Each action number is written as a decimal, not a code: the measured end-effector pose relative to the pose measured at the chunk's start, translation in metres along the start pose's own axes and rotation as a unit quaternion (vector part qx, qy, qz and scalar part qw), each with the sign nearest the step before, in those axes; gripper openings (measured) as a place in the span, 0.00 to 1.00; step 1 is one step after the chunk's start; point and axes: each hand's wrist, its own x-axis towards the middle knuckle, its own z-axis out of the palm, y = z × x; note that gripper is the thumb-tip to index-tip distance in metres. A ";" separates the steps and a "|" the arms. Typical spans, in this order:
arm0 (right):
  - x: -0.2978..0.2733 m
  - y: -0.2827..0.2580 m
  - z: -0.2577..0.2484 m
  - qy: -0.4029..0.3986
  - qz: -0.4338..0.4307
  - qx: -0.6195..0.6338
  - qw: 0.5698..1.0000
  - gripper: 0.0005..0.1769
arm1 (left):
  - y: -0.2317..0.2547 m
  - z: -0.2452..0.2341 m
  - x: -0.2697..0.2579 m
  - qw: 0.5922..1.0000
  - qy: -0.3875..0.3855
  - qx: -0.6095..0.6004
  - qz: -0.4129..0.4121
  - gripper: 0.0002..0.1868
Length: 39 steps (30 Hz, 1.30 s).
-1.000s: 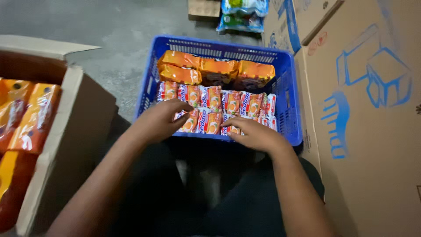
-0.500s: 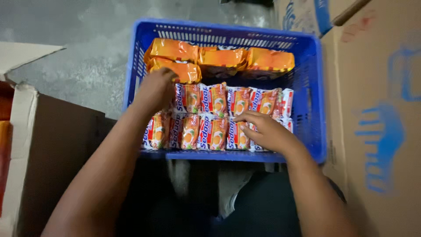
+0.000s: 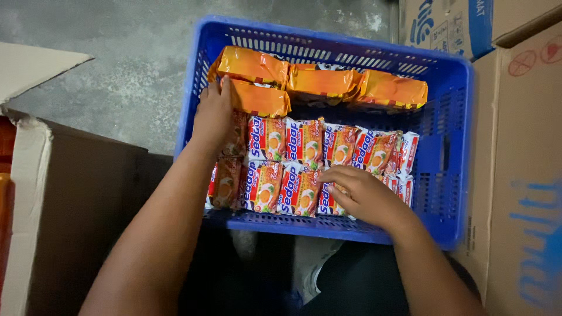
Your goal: The person transfers packets of instant noodles between a cardboard box and a blue plastic basket, arranging them in neat stacks.
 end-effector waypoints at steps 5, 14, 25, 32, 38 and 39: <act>0.000 0.002 0.003 0.005 -0.007 -0.010 1.000 0.13 | -0.009 0.015 0.011 0.999 0.017 -0.025 0.013 0.41; -0.001 -0.006 -0.002 0.004 0.001 -0.018 1.000 0.14 | -0.030 0.054 0.037 0.935 0.284 -0.064 0.201 0.24; -0.004 -0.018 -0.001 0.297 -0.027 0.019 0.954 0.33 | 0.040 -0.089 -0.035 0.834 0.317 -0.294 0.342 0.20; -0.006 0.014 0.009 0.368 -0.033 0.352 0.860 0.55 | 0.076 -0.084 -0.065 0.813 0.244 -0.470 0.242 0.22; -0.012 0.013 0.020 0.415 -0.041 0.427 0.803 0.49 | 0.059 -0.101 -0.086 0.812 0.038 -0.573 0.103 0.31; -0.013 0.008 0.022 0.415 -0.046 0.425 0.803 0.49 | 0.060 -0.109 -0.092 0.812 0.043 -0.572 0.106 0.31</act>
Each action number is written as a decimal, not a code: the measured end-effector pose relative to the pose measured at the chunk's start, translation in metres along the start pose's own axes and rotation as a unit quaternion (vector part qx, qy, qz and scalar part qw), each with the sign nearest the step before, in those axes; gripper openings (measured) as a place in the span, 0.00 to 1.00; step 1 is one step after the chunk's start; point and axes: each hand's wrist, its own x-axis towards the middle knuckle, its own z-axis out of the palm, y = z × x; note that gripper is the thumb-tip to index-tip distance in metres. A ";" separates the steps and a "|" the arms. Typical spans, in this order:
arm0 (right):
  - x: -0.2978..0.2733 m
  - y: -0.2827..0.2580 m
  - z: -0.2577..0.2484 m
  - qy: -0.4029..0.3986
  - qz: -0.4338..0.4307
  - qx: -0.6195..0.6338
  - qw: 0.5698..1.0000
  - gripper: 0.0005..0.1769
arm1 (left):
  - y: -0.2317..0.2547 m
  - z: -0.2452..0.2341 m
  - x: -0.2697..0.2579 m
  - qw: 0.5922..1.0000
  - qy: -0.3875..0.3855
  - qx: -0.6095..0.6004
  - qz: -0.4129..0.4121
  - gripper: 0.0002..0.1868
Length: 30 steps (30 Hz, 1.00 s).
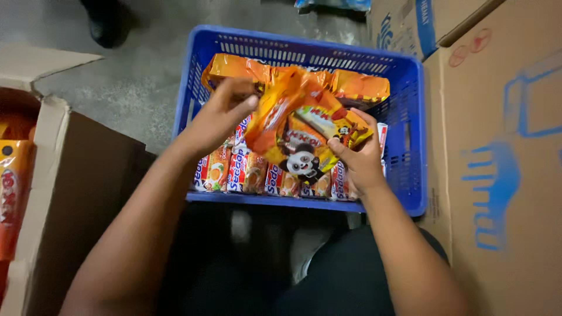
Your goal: The person transfers packets of instant noodles between a cardboard box and a blue plastic basket, arranging them in neat stacks.
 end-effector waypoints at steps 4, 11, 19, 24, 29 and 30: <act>-0.015 -0.003 0.018 0.062 0.051 0.095 0.992 0.36 | -0.004 0.010 -0.036 0.986 -0.118 -0.060 -0.103 0.39; -0.040 -0.008 0.009 -0.079 0.056 -0.055 0.994 0.52 | 0.002 0.007 -0.088 0.986 0.078 -0.134 0.063 0.39; -0.096 -0.157 0.052 -0.225 -0.403 -0.548 0.697 0.56 | 0.033 0.008 -0.171 0.940 -0.012 0.287 0.184 0.39; -0.107 -0.154 0.078 -0.372 -0.346 -0.608 0.610 0.65 | 0.052 0.013 -0.205 0.935 -0.043 0.307 0.172 0.41; -0.113 -0.126 0.096 -0.428 -0.338 -0.517 0.660 0.53 | 0.058 0.003 -0.234 0.920 -0.059 0.330 0.203 0.43; -0.118 -0.126 0.099 -0.438 -0.343 -0.511 0.655 0.53 | 0.061 -0.003 -0.244 0.921 -0.048 0.332 0.196 0.43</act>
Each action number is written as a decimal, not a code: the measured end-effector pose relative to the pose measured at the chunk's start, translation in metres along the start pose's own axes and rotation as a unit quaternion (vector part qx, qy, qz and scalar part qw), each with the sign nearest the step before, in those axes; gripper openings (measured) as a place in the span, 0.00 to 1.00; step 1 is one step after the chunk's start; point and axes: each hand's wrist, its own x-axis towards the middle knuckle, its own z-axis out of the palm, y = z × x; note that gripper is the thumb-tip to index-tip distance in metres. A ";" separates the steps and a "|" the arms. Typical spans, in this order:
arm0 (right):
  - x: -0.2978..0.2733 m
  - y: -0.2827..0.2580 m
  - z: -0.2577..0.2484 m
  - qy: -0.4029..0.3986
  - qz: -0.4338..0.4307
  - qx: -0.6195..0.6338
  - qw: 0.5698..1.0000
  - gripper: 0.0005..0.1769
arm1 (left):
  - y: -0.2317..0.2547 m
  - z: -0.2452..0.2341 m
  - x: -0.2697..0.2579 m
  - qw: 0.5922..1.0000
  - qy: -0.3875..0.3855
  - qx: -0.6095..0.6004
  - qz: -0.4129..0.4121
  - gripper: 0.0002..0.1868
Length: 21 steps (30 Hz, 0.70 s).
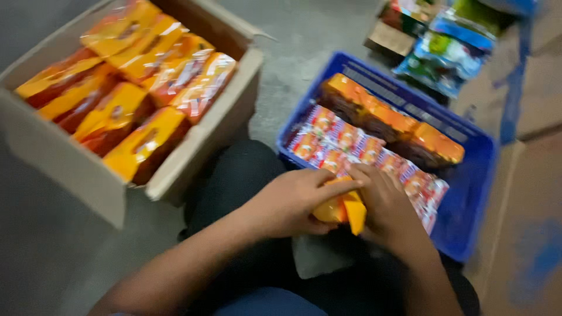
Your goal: The person transfers packets of instant noodles between a cardboard box and a blue plastic basket, arranging them in neat stacks.
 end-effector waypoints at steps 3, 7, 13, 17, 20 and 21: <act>0.018 -0.006 0.001 0.009 -0.024 0.047 0.999 0.43 | 0.005 -0.038 -0.028 0.999 0.025 -0.038 -0.017 0.54; 0.045 -0.010 -0.016 0.017 -0.049 0.122 0.991 0.39 | 0.000 -0.111 -0.079 0.987 0.102 -0.118 -0.029 0.40; 0.101 -0.002 -0.025 0.073 -0.043 0.155 0.984 0.43 | -0.073 -0.203 -0.172 0.942 0.252 0.072 -0.209 0.22; 0.131 0.011 -0.015 0.029 -0.014 0.305 0.952 0.46 | -0.139 -0.264 -0.185 0.793 0.116 0.197 -0.565 0.30; 0.155 0.030 -0.028 -0.057 0.008 0.478 0.877 0.43 | -0.214 -0.263 -0.212 0.736 0.029 0.325 -0.593 0.35; 0.159 0.017 -0.062 -0.086 0.018 0.531 0.843 0.43 | -0.224 -0.260 -0.215 0.734 0.029 0.322 -0.597 0.35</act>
